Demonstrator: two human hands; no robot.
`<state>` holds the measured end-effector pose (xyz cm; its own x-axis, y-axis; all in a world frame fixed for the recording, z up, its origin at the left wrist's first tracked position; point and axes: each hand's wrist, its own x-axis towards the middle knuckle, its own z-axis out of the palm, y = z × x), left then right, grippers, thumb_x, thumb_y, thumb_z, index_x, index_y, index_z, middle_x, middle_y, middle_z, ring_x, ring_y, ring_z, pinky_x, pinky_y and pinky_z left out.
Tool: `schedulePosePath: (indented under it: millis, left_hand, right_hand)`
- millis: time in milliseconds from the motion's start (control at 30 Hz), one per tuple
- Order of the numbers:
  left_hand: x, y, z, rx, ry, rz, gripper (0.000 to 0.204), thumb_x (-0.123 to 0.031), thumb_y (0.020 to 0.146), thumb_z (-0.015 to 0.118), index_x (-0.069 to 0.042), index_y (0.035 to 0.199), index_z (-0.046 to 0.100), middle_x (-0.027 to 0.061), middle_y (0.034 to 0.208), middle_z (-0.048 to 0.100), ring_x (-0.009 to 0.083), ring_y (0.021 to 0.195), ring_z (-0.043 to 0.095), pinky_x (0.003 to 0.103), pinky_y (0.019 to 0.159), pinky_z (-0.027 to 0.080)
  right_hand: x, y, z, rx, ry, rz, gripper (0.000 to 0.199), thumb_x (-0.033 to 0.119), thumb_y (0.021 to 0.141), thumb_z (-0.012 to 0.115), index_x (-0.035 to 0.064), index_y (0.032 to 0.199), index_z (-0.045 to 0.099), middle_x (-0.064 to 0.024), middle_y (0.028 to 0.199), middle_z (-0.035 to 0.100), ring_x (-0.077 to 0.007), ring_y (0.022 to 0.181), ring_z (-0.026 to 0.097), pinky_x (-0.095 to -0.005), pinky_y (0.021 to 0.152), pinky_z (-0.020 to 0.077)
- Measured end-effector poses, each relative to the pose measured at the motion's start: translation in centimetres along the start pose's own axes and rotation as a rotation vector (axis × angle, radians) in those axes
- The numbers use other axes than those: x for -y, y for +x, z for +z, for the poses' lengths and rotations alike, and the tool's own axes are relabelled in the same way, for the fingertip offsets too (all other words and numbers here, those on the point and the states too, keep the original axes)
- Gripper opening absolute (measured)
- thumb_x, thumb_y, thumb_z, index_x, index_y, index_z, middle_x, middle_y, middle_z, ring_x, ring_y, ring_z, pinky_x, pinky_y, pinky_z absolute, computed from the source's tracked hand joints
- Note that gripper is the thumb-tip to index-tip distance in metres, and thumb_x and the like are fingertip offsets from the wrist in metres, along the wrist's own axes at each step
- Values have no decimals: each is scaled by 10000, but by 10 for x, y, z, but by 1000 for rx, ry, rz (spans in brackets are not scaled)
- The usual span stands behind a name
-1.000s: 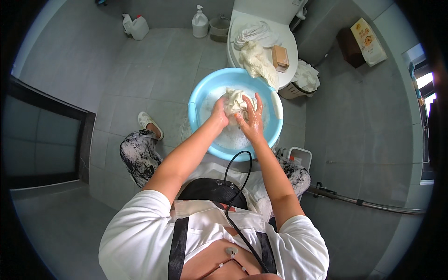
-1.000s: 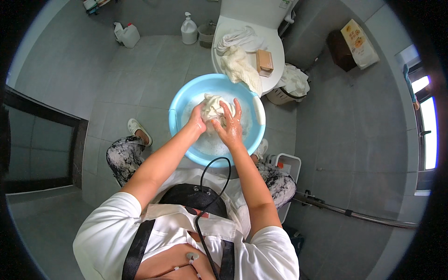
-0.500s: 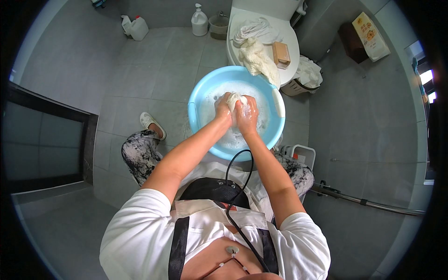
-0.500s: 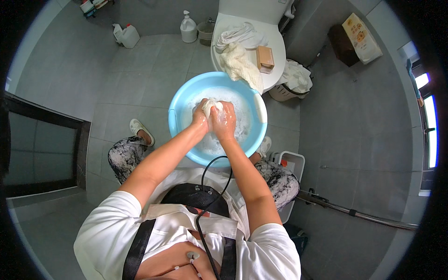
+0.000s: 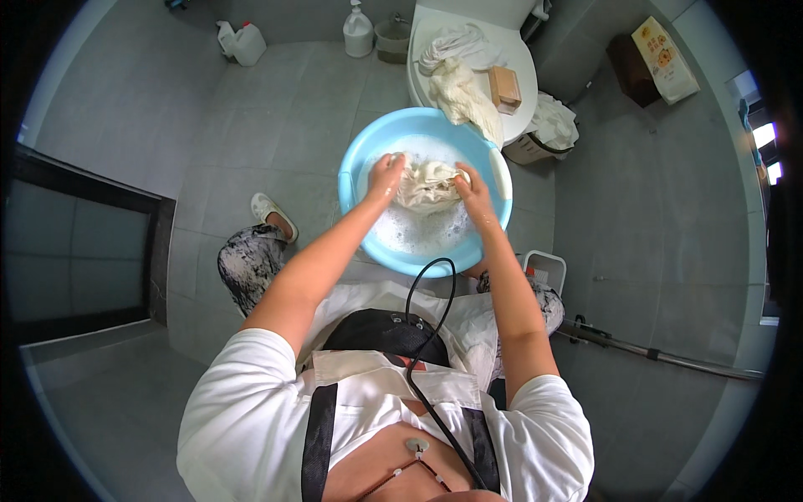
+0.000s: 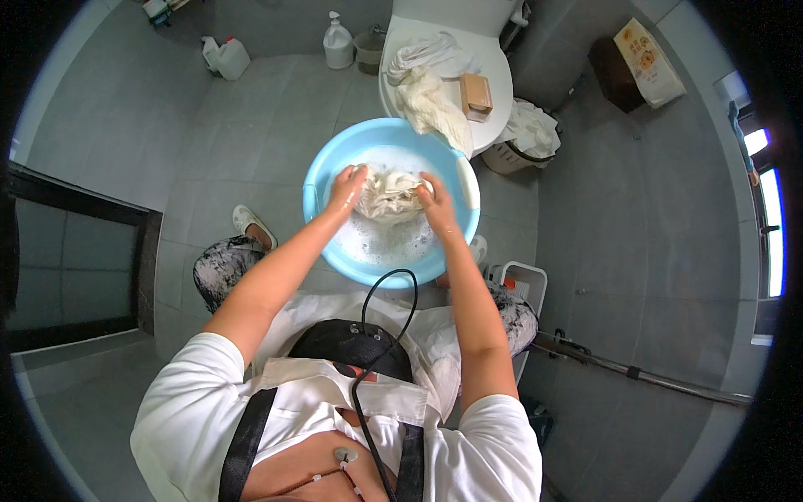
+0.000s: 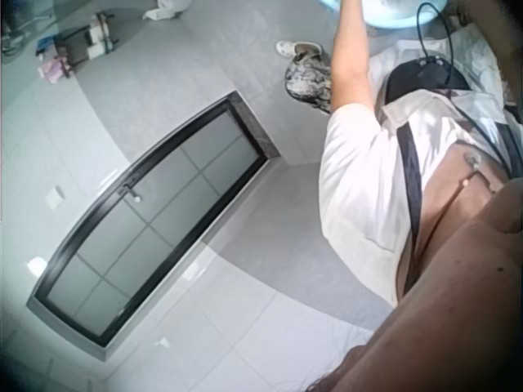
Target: The person washes white fabric by hand in a blue basin filled with soapy water. They rub the cloth against itself, squeeze it, and rotate it throughout the process.
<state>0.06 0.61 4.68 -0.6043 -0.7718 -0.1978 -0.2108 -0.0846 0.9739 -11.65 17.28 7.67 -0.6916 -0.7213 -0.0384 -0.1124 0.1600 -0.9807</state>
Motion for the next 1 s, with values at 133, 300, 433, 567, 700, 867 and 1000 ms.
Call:
schedulePosePath:
  millis: [133,300,433,567,700,867,1000]
  left_hand:
    - [-13,-9,-22,116,398,204,254,-188,760,558,-26,952,519,131,1068,492,254,942,482,321,808,394]
    - [-2,-40,-8,383,1125,425,602,-51,734,501,-177,1290,306,125,1350,229,341,1217,263,427,964,301]
    - [-9,-56,-11,607,1319,401,593,-14,751,436,-148,1305,271,110,1360,225,338,1241,217,448,978,274]
    - [17,-41,-9,740,1224,296,468,-59,779,372,-54,1247,368,148,1291,354,274,1207,315,397,937,336]
    - [17,-18,-2,483,1085,-94,385,-119,780,420,-83,1160,472,152,1173,479,271,1124,415,386,895,364]
    - [22,-7,-7,150,75,-241,295,-259,828,470,-93,1058,551,95,1112,531,241,996,503,367,856,374]
    - [1,-11,-8,374,-398,-693,388,-361,861,438,-84,1128,491,52,1089,536,184,975,511,315,848,398]
  right_hand:
    - [28,-12,-10,139,-476,-324,531,-1,715,547,108,1215,407,-127,1180,447,-289,1041,469,-341,882,385]
    - [16,-22,6,548,-1170,-179,591,25,698,558,265,1217,409,-104,1291,322,-287,1070,462,-400,831,432]
    - [-1,-29,20,640,-1376,-82,432,84,735,528,194,1150,479,-98,1234,394,-283,1040,488,-408,794,443]
    - [-42,-16,35,790,-1435,130,262,117,737,511,118,988,584,-94,1055,530,-258,1040,491,-426,784,441]
    - [-37,-8,33,793,-1515,-212,205,200,700,548,86,842,642,-109,871,613,-270,888,577,-397,739,465]
    - [74,0,34,458,-1112,44,339,291,627,593,44,856,623,-129,849,610,-248,808,595,-344,717,470]
    - [106,13,17,302,-549,83,348,266,643,588,16,884,590,-115,809,587,-190,787,582,-293,684,471]
